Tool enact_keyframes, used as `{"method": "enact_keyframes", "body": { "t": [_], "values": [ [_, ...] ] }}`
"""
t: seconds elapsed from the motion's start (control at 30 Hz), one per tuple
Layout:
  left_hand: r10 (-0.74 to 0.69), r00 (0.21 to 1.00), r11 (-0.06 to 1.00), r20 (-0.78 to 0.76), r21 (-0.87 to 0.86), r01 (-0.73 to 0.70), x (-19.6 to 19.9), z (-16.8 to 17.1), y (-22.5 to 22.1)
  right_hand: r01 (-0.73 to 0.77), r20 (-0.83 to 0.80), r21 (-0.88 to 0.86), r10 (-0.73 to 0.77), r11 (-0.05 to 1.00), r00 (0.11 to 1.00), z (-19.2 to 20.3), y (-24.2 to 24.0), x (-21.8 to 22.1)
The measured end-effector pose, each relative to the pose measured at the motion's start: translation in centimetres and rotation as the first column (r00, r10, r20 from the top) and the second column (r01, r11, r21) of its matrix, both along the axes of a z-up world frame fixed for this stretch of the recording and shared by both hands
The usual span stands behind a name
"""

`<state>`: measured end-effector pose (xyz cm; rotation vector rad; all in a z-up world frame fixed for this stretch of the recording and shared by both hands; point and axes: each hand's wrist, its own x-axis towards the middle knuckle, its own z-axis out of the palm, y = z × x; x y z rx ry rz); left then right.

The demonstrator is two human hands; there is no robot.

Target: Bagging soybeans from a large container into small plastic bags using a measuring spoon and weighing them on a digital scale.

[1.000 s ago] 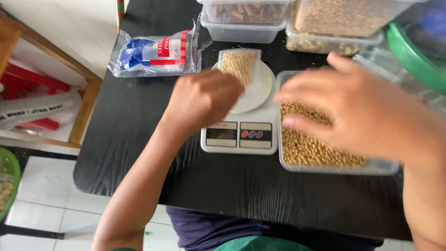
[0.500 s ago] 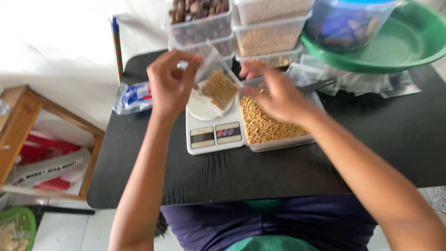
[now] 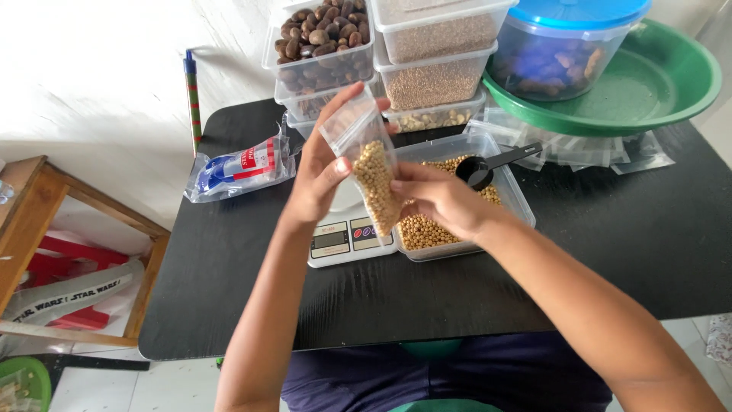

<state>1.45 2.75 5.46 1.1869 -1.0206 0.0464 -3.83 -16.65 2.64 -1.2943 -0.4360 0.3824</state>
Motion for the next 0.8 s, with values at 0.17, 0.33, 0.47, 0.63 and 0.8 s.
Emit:
{"method": "enact_keyframes", "body": {
  "t": [0.17,0.33,0.47,0.63,0.8],
  "values": [
    [0.061,0.997,0.997,-0.039,-0.045,-0.063,0.1,-2.1,1.1,0.158,0.164,-0.128,-0.137,0.979,0.977,0.0,1.4,-0.4],
    [0.155,0.987,0.987,0.048,-0.058,-0.152,1.1,-3.4,2.3,0.506,0.616,-0.079,-0.358,0.859,0.702,0.5,1.4,-0.4],
    [0.185,0.972,0.981,0.146,0.032,-0.192,0.8,-3.3,2.0,0.657,0.899,0.084,-0.342,0.749,0.275,0.5,1.4,-0.2],
    [0.214,0.959,0.95,0.184,0.19,-0.248,0.7,-4.2,1.5,0.661,0.947,0.097,-0.272,0.744,0.168,-0.6,1.3,0.4],
    [0.206,0.959,0.943,0.194,0.222,-0.247,0.3,-4.3,1.0,0.668,0.943,0.096,-0.281,0.738,0.176,-0.4,1.4,-0.7]
  ]
}}
